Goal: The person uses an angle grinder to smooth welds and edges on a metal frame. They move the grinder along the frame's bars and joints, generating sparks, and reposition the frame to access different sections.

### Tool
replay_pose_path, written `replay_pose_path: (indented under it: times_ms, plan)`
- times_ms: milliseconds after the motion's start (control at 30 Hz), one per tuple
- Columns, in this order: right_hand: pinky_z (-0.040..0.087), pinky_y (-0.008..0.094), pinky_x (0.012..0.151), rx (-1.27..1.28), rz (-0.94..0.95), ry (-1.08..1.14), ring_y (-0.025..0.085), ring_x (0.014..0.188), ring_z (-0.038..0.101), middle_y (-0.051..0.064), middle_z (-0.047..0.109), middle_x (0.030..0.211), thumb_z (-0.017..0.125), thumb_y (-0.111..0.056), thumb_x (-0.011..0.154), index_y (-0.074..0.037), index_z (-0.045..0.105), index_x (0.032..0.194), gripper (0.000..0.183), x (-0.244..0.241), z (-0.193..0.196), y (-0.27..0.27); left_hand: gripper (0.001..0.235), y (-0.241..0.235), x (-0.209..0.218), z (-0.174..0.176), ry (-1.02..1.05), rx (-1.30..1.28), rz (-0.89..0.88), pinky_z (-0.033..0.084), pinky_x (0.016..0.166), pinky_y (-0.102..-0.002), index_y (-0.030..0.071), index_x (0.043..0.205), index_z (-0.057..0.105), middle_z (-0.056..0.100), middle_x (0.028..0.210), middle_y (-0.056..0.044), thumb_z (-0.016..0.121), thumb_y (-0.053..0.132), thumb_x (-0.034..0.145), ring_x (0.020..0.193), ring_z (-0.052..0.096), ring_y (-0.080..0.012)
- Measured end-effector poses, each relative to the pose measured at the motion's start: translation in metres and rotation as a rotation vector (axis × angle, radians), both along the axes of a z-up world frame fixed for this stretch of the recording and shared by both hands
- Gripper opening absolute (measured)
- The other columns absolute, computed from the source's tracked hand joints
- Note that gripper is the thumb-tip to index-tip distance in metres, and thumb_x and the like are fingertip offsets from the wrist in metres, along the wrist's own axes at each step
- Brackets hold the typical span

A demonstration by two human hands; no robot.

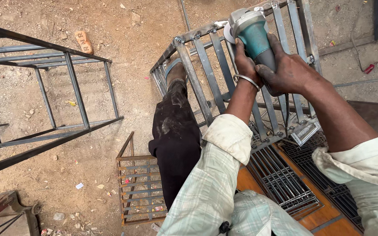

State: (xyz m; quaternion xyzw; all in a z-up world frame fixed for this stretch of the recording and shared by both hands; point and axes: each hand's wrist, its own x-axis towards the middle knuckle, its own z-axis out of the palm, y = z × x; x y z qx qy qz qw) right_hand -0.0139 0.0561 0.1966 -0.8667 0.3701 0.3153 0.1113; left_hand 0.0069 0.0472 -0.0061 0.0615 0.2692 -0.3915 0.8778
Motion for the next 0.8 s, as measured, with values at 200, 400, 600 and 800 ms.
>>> replay_pose_path:
  times_ms: [200,400,600,800]
  plan:
    - [0.059,0.055,0.094,0.014,0.019,-0.026,0.047,0.099,0.075,0.036,0.070,0.112,0.058,-0.044,0.096,-0.019,-0.001,0.169,0.097,-0.005,-0.002,-0.008,0.055,0.003,0.003,0.013,-0.040,0.037,-0.001,0.055,0.095,-0.046,0.012,0.140,0.048,0.059,0.123,-0.012,0.043,0.056,0.109,0.108,0.063,-0.0276]
    - [0.059,0.057,0.092,0.000,0.080,-0.025,0.050,0.102,0.072,0.037,0.068,0.112,0.061,-0.045,0.096,-0.021,-0.001,0.169,0.099,0.000,-0.008,-0.011,0.061,0.011,0.012,0.015,-0.051,-0.013,0.023,0.056,0.092,-0.045,0.007,0.139,0.048,0.059,0.122,-0.014,0.043,0.060,0.110,0.105,0.063,-0.0283]
    - [0.063,0.053,0.088,0.011,0.065,0.010,0.050,0.089,0.077,0.040,0.072,0.100,0.056,-0.036,0.099,-0.008,-0.007,0.169,0.098,0.008,-0.008,0.011,0.061,0.026,0.019,0.009,-0.010,0.022,-0.060,0.057,0.093,-0.043,0.008,0.136,0.049,0.061,0.122,-0.015,0.043,0.061,0.106,0.106,0.066,-0.0270]
    - [0.061,0.055,0.089,-0.046,0.017,-0.028,0.050,0.098,0.073,0.039,0.069,0.108,0.058,-0.035,0.099,-0.015,-0.001,0.169,0.094,-0.005,-0.003,0.005,0.062,0.002,0.003,0.008,-0.033,-0.010,-0.062,0.056,0.092,-0.044,0.006,0.137,0.051,0.061,0.121,-0.012,0.046,0.060,0.109,0.103,0.065,-0.0265]
